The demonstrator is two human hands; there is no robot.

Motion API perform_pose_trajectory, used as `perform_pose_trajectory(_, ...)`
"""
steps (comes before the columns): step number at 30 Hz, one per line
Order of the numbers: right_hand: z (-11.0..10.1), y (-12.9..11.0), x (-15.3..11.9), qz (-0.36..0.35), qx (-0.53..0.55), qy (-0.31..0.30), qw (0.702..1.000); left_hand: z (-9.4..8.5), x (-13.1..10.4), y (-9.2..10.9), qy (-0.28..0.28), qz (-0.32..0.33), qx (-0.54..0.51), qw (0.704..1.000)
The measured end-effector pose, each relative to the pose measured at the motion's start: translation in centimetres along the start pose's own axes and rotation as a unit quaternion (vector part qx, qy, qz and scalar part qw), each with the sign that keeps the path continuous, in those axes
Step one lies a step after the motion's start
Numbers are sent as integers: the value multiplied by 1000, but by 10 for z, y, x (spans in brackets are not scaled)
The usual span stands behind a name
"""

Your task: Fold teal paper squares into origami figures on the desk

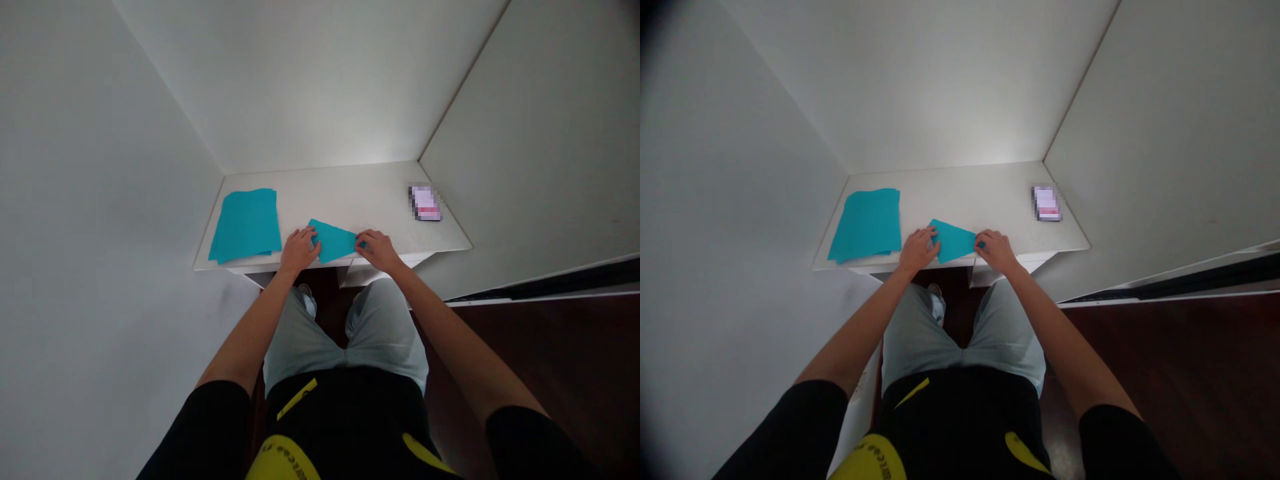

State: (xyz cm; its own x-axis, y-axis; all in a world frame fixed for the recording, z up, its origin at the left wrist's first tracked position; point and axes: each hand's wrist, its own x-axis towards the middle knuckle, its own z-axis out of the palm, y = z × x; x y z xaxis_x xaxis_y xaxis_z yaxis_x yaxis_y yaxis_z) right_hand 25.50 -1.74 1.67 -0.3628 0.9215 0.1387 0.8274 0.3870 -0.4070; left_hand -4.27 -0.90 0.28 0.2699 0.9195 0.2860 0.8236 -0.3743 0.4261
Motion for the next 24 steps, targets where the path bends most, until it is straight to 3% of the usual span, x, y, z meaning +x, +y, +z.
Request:
perform_pose_trajectory(5, 6, 1, 11, 93, -55, 78, 991, 3, -2, -2, 27, 3, 10, 1000)
perform_pose_trajectory(7, 8, -1, 16, 116, -71, 83, 987, 4, -3, -3, 31, 3, 10, 999)
perform_pose_trajectory(13, 11, 0, 25, 92, -71, 27, 993, 2, -1, -5, 37, -9, -6, 999)
perform_pose_trajectory(19, -1, 29, 40, 82, -61, 6, 995, 3, 8, -21, 8, -57, -71, 996)
perform_pose_trajectory(24, -18, 49, 64, 22, -65, -96, 993, 4, 25, -41, -21, -81, -73, 994)
